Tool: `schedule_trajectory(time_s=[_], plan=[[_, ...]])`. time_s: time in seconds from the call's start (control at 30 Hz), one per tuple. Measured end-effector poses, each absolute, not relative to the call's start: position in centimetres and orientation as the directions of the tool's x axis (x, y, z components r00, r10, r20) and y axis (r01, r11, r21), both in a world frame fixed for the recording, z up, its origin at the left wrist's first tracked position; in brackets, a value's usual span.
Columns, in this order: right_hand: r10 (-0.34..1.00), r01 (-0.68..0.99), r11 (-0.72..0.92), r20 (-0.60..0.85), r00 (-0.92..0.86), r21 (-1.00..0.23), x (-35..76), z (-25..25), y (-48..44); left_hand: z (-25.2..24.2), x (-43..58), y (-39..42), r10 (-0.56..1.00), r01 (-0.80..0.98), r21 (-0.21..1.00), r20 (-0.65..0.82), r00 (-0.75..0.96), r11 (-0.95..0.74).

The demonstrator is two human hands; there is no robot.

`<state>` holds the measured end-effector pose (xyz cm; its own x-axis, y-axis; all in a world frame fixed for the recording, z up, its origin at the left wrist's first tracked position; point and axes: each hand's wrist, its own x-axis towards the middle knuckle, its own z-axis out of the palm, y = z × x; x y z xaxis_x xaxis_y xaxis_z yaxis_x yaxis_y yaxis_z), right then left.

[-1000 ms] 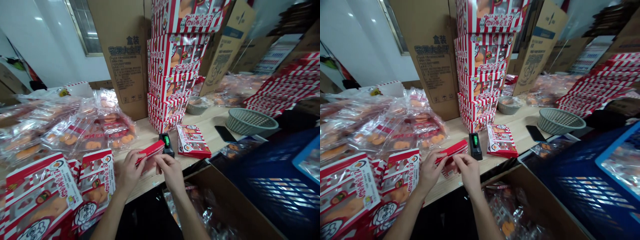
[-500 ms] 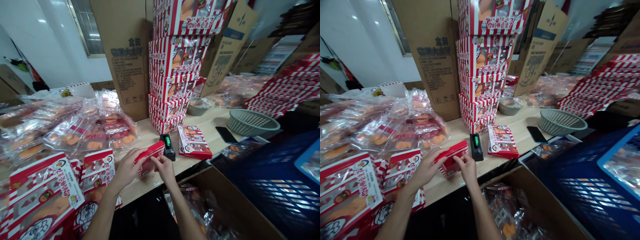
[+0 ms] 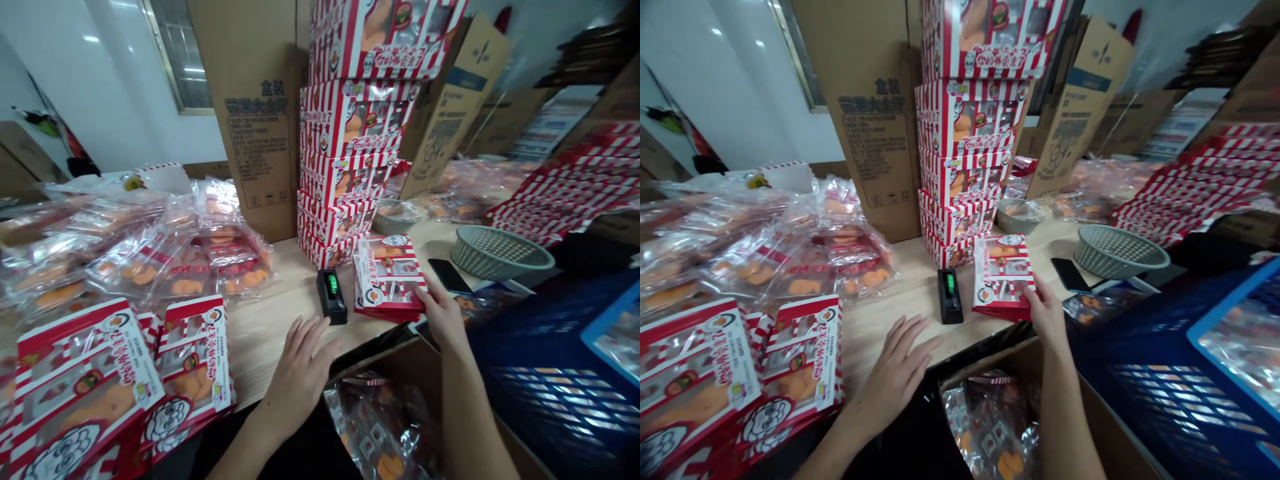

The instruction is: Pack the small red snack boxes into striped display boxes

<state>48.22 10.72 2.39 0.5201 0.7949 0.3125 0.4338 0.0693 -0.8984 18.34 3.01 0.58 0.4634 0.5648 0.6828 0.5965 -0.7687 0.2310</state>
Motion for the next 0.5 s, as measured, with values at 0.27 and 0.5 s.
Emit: schedule_trajectory(time_s=[0.27,0.5], plan=[[0.707,0.637,-0.237,0.319,0.631,-0.734,50.2,0.9,13.9,-2.7,9.8,-1.8,0.743,0.761,0.325,0.604,0.29,-0.561],[0.966,0.24,0.161,0.203,0.16,-0.957,32.3,-2.8,10.9,-2.4,5.0,-4.6,0.734,0.885,0.307,0.677,0.055,-0.349]])
